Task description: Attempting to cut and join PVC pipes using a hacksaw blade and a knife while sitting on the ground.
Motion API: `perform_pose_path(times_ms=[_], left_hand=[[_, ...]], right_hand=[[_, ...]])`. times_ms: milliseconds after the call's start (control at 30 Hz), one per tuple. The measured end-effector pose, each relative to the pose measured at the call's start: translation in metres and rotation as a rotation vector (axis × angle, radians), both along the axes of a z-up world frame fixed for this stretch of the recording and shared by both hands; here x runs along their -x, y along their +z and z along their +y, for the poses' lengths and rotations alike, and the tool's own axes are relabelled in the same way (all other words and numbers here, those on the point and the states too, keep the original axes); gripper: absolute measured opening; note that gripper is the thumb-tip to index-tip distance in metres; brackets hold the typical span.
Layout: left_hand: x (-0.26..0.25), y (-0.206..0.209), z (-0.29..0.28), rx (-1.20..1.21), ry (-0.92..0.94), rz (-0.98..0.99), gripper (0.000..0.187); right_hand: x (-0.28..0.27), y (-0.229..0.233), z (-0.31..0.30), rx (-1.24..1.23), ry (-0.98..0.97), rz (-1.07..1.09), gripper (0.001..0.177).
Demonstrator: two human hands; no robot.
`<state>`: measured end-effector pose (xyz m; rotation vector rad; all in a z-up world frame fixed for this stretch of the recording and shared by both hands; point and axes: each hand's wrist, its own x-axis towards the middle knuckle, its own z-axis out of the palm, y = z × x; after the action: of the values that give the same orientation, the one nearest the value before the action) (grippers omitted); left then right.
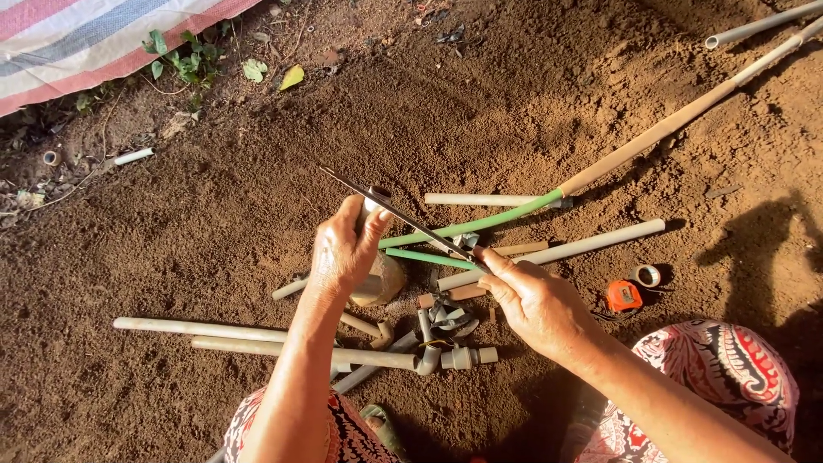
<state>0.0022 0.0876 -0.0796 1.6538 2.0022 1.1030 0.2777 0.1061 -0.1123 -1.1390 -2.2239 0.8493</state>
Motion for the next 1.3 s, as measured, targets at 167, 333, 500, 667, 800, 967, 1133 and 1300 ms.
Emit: perform_pose_path(times_ms=[167,333,500,667,800,967,1133,1300], left_hand=[[-0.041,0.01,-0.004,0.159,-0.089,0.108,0.041],[-0.04,0.014,-0.003,0.132,-0.092,0.057,0.045],[-0.05,0.007,-0.006,0.1,-0.078,0.005,0.05],[-0.033,0.001,0.003,0.064,-0.056,0.069,0.049],[-0.008,0.002,0.002,-0.009,0.011,0.047,0.049],[-0.018,-0.009,0.003,-0.007,0.04,-0.015,0.051],[-0.008,-0.004,0.004,-0.054,0.03,0.149,0.046],[-0.025,0.009,-0.001,0.046,0.013,0.046,0.044]], right_hand=[[0.006,-0.008,0.007,-0.013,0.005,0.008,0.039],[0.01,-0.01,0.009,0.013,0.001,0.062,0.041],[0.014,-0.015,0.01,0.121,-0.003,0.207,0.043],[0.009,-0.01,0.01,-0.018,-0.001,0.019,0.04],[0.003,-0.007,0.005,-0.019,0.0,-0.034,0.039],[0.003,-0.007,0.005,0.032,-0.006,0.084,0.039],[0.0,0.002,0.004,-0.042,0.031,0.002,0.038],[0.001,0.003,0.001,-0.07,0.035,-0.017,0.038]])
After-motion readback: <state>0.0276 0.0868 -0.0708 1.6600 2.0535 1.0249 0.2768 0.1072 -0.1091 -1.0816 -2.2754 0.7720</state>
